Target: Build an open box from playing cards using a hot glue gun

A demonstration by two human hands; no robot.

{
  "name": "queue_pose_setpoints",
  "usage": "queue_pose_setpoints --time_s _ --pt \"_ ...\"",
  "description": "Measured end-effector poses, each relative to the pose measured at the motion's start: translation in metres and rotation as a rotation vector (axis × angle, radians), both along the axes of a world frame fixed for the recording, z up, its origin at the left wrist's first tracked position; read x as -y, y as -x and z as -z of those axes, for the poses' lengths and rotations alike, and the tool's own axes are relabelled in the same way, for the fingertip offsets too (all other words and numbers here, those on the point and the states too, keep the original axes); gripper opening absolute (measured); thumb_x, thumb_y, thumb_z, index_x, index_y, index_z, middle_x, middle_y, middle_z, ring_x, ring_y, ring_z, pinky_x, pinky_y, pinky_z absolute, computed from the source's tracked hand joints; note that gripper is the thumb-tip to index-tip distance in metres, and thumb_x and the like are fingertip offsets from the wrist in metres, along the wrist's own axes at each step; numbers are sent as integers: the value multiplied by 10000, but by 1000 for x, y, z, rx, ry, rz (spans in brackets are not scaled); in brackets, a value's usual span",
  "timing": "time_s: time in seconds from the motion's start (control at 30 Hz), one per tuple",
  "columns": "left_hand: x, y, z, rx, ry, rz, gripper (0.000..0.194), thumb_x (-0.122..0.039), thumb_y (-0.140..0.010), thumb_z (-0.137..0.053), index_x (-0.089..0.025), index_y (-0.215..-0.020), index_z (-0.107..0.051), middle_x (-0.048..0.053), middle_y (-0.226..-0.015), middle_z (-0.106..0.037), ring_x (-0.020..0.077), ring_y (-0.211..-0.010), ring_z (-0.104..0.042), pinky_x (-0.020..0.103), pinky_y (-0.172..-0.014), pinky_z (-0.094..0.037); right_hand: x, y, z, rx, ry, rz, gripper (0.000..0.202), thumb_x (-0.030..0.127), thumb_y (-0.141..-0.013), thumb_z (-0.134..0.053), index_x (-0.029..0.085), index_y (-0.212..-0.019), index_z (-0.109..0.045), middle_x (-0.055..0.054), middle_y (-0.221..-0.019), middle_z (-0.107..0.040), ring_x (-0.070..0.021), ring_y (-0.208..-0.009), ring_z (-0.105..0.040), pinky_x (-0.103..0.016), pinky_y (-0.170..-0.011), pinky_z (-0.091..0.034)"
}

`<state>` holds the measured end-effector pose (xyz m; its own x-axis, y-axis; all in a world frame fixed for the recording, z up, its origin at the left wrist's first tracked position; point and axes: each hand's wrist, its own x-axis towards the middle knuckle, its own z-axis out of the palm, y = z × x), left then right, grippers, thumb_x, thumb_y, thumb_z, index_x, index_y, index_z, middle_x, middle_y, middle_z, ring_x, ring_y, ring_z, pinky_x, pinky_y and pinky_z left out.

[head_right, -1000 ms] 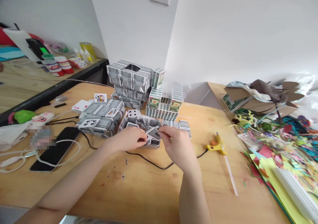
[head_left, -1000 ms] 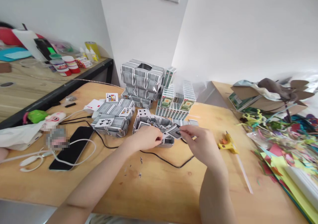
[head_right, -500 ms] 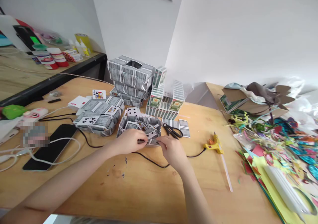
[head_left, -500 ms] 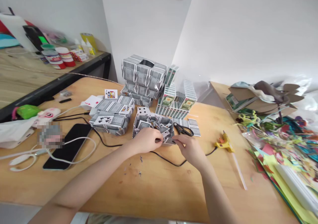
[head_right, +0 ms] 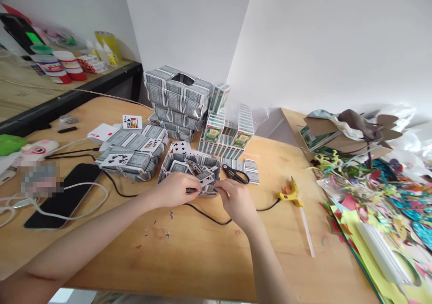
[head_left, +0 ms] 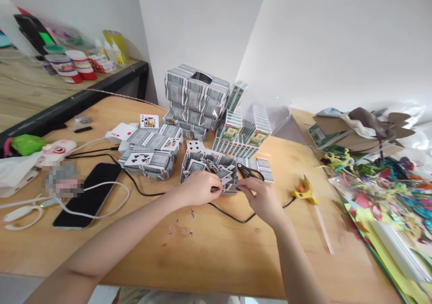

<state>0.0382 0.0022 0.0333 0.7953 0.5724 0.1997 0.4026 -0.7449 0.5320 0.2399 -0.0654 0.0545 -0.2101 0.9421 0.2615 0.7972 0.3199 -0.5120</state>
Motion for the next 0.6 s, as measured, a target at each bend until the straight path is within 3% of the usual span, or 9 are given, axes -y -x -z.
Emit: queue_pose_setpoints --time_s 0.6 --pt "0 0 -3 -14 3 5 186 -206 -784 -480 -187 -805 -663 19 -833 -673 142 -754 -605 225 -668 -424 -1 8 4 21 59 28 201 162 -798 -466 217 -873 -645 -46 -840 -681 -179 -735 -628 -274 -646 -481"
